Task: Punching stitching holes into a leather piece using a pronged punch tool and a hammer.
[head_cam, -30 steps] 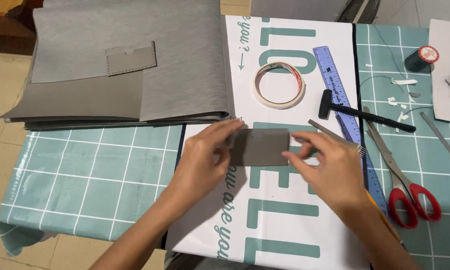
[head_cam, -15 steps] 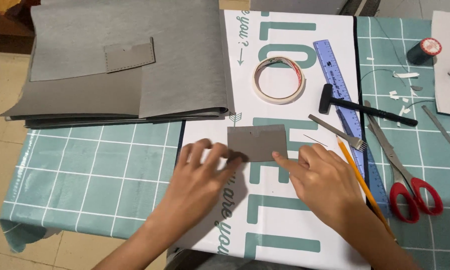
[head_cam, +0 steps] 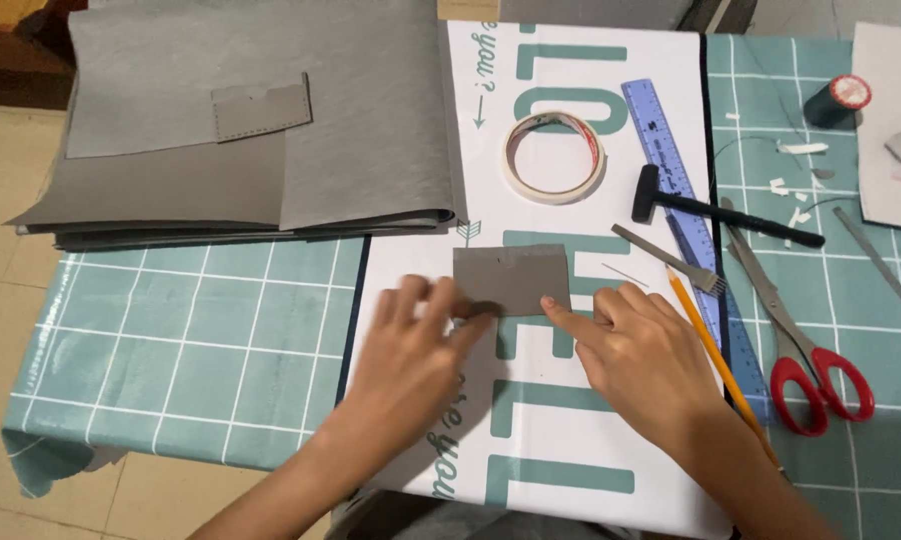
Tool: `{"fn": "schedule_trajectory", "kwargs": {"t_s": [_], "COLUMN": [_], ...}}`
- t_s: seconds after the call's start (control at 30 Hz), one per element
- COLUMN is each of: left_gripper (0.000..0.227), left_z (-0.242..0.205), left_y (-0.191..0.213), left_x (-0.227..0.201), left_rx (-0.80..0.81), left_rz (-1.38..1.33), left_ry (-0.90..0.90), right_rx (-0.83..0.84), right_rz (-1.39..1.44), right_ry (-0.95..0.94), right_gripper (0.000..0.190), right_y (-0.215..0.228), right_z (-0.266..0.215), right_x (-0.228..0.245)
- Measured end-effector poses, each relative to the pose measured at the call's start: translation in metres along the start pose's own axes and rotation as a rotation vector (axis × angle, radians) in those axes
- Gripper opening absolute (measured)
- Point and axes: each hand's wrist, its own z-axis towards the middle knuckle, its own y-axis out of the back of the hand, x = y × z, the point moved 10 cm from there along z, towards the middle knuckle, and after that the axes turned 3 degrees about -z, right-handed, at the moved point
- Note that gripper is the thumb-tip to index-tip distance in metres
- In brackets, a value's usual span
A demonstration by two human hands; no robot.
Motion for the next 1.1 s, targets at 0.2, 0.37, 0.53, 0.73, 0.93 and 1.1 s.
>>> {"fn": "schedule_trajectory", "kwargs": {"t_s": [0.2,0.37,0.53,0.73,0.93,1.1], "left_gripper": [0.030,0.037,0.035,0.040,0.033,0.039], "left_z": [-0.013,0.000,0.024,0.031,0.036,0.035], "left_y": [0.032,0.034,0.014,-0.026,-0.029,-0.026], "left_x": [0.034,0.026,0.018,-0.002,-0.020,-0.019], "left_rx": [-0.026,-0.060,-0.033,0.092,0.210,0.187], "left_rz": [0.038,-0.034,-0.031,0.087,0.208,0.211], "left_ry": [0.133,0.133,0.047,-0.223,-0.387,-0.405], "right_rx": [0.039,-0.248,0.156,0.235,0.225,0.235], "right_rz": [0.120,0.206,0.106,-0.008,-0.240,-0.331], "right_ry": [-0.028,-0.273,-0.612,-0.444,-0.282,-0.231], "right_gripper": [0.056,0.031,0.016,0.015,0.015,0.016], "right_y": [0.006,0.067,0.035,0.003,0.001,-0.011], "right_z": [0.006,0.004,0.000,0.018,0.039,0.037], "right_x": [-0.002,-0.060,-0.102,-0.078,-0.066,-0.065]}}
